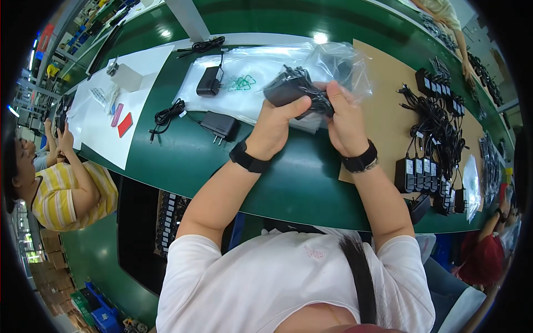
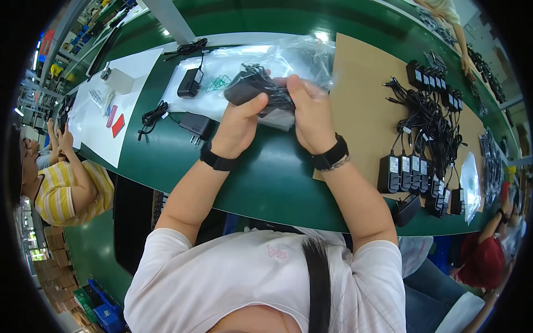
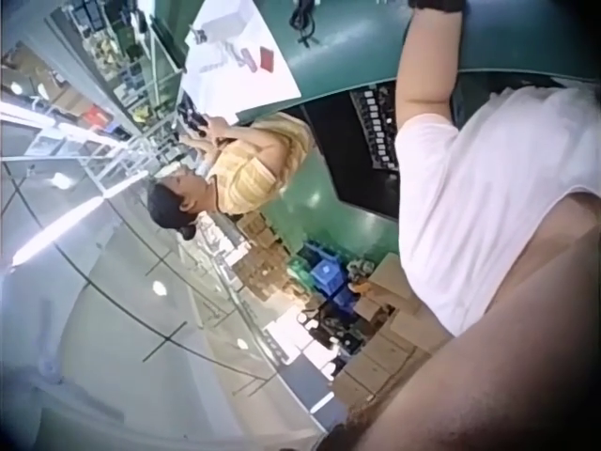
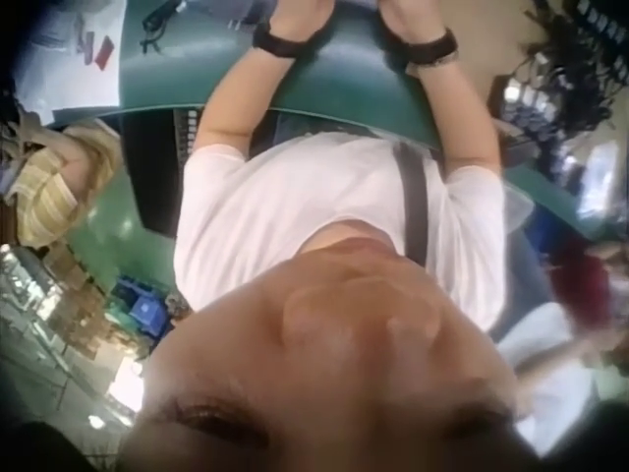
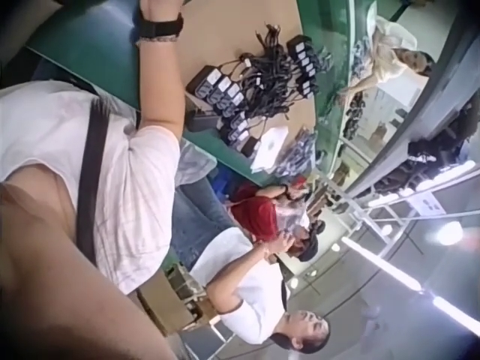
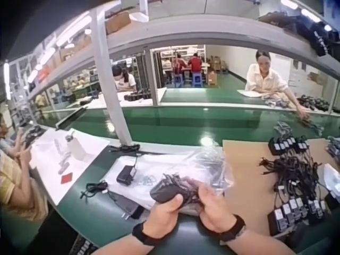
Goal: The person packages power adapters by hand, picking up an adapter, folding its cord, and sliding it into a plastic bag. The bagged item is then set aside on a cardboard sheet, and the process is repeated.
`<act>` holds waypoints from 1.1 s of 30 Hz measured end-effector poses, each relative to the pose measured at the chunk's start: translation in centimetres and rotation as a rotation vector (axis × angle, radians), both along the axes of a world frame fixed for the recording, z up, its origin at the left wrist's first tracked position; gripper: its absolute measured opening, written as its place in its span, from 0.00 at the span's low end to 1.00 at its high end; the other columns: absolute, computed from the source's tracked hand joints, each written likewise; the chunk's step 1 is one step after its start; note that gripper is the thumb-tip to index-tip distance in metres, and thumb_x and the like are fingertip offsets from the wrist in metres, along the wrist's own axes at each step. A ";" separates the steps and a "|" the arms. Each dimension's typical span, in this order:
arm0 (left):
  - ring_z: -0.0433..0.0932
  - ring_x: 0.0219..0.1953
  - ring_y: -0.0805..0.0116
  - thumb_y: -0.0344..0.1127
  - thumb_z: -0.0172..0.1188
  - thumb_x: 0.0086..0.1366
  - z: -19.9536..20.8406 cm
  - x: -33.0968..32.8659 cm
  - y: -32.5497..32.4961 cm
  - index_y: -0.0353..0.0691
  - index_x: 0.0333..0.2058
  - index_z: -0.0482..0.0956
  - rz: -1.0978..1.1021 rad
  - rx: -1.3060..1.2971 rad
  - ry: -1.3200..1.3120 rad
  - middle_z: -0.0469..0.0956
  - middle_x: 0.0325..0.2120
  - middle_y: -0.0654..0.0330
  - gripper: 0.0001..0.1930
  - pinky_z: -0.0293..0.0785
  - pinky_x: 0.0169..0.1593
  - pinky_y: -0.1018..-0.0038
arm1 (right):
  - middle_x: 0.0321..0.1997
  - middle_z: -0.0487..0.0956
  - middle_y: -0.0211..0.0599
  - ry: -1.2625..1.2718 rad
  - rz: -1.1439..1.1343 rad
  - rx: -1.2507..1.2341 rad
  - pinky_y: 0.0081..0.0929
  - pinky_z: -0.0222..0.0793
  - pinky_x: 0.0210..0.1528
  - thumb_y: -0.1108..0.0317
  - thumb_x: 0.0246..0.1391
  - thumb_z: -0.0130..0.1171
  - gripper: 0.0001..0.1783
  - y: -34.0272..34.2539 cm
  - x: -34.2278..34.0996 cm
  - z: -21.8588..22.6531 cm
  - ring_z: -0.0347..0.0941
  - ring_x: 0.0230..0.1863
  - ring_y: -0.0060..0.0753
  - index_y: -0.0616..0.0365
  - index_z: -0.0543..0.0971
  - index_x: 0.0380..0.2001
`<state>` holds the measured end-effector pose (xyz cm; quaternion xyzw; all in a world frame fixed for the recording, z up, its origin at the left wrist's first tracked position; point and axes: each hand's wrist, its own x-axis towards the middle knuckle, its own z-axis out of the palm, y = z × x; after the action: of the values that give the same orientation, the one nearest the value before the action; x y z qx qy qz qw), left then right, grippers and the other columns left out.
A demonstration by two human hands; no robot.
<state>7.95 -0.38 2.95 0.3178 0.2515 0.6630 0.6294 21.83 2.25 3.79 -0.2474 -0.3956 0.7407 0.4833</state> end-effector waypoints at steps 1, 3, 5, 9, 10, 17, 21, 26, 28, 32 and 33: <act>0.69 0.45 0.71 0.28 0.61 0.53 0.1 -0.2 0.1 0.36 0.46 0.69 -0.006 -0.050 0.074 0.73 0.40 0.61 0.20 0.68 0.45 0.77 | 0.40 0.75 0.36 -0.246 -0.172 0.189 0.25 0.66 0.46 0.56 0.58 0.47 0.20 0.3 0.4 -0.4 0.72 0.41 0.29 0.63 0.73 0.42; 0.72 0.38 0.73 0.27 0.64 0.50 0.9 -0.5 0.3 0.31 0.46 0.68 0.068 -0.094 0.233 0.73 0.36 0.60 0.23 0.69 0.36 0.82 | 0.32 0.78 0.35 -0.652 -0.513 0.591 0.25 0.68 0.41 0.67 0.56 0.49 0.11 1.0 1.0 -1.5 0.74 0.35 0.31 0.62 0.77 0.33; 0.72 0.36 0.74 0.29 0.65 0.49 1.0 -0.8 0.3 0.31 0.45 0.68 0.018 -0.130 0.274 0.73 0.35 0.60 0.24 0.69 0.36 0.82 | 0.32 0.78 0.37 -0.770 -0.604 0.984 0.24 0.69 0.40 0.71 0.53 0.50 0.08 0.9 1.2 -1.5 0.74 0.34 0.33 0.61 0.77 0.32; 0.71 0.28 0.79 0.35 0.66 0.50 0.8 -1.0 0.2 0.31 0.36 0.74 0.077 -0.103 0.562 0.74 0.25 0.63 0.18 0.68 0.31 0.82 | 0.31 0.77 0.43 -0.801 -0.588 1.165 0.28 0.68 0.37 0.77 0.43 0.55 0.04 -0.6 0.4 -0.9 0.74 0.33 0.42 0.63 0.76 0.26; 0.70 0.26 0.79 0.37 0.65 0.51 0.9 -1.1 0.1 0.32 0.33 0.75 0.093 -0.087 0.701 0.74 0.22 0.64 0.15 0.68 0.30 0.82 | 0.30 0.77 0.43 -0.793 -0.530 0.976 0.27 0.68 0.36 0.76 0.45 0.55 0.04 -0.7 0.3 -1.0 0.74 0.32 0.42 0.64 0.76 0.27; 0.71 0.27 0.73 0.38 0.59 0.56 0.3 -0.6 -0.3 0.34 0.28 0.78 0.325 0.037 0.831 0.76 0.24 0.59 0.11 0.68 0.34 0.78 | 0.32 0.76 0.30 -0.400 -0.253 0.351 0.17 0.64 0.38 0.60 0.59 0.47 0.18 -0.1 -0.2 -1.3 0.68 0.33 0.18 0.66 0.77 0.35; 0.72 0.40 0.66 0.34 0.56 0.56 -0.4 -0.2 -0.1 0.37 0.35 0.79 0.489 0.335 0.803 0.77 0.34 0.54 0.09 0.66 0.45 0.75 | 0.32 0.76 0.29 -0.297 -0.221 0.146 0.15 0.63 0.37 0.62 0.58 0.48 0.15 0.1 -0.2 -1.9 0.68 0.33 0.17 0.64 0.77 0.33; 0.67 0.48 0.69 0.27 0.55 0.53 0.6 -0.9 -0.2 0.33 0.37 0.78 0.148 0.156 0.427 0.76 0.39 0.54 0.12 0.62 0.51 0.75 | 0.32 0.76 0.31 -0.270 -0.193 0.021 0.16 0.63 0.38 0.62 0.57 0.49 0.14 0.1 0.0 -0.9 0.69 0.34 0.18 0.63 0.77 0.32; 0.67 0.48 0.70 0.26 0.55 0.52 0.3 -1.0 0.0 0.31 0.39 0.77 -0.059 -0.045 0.073 0.76 0.40 0.54 0.13 0.62 0.51 0.76 | 0.32 0.75 0.31 -0.202 -0.188 -0.061 0.16 0.63 0.38 0.62 0.57 0.49 0.14 0.0 0.0 -0.6 0.69 0.35 0.18 0.63 0.77 0.32; 0.71 0.31 0.78 0.27 0.57 0.52 0.5 -1.2 0.3 0.30 0.35 0.73 0.055 -0.107 0.164 0.74 0.28 0.62 0.10 0.66 0.38 0.82 | 0.37 0.76 0.34 -0.227 -0.123 0.014 0.17 0.63 0.41 0.62 0.57 0.48 0.15 -0.1 0.0 -0.9 0.69 0.37 0.20 0.65 0.77 0.35; 0.69 0.28 0.80 0.28 0.57 0.53 0.8 -1.7 0.4 0.31 0.31 0.72 0.019 -0.192 0.223 0.72 0.25 0.65 0.07 0.65 0.34 0.82 | 0.39 0.76 0.35 -0.327 -0.159 0.173 0.17 0.63 0.42 0.63 0.57 0.48 0.16 -0.2 0.2 -1.2 0.70 0.38 0.21 0.66 0.76 0.37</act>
<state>6.30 0.02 3.74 0.3254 0.3851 0.6025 0.6187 21.99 2.05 2.62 -0.3522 -0.5104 0.6135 0.4890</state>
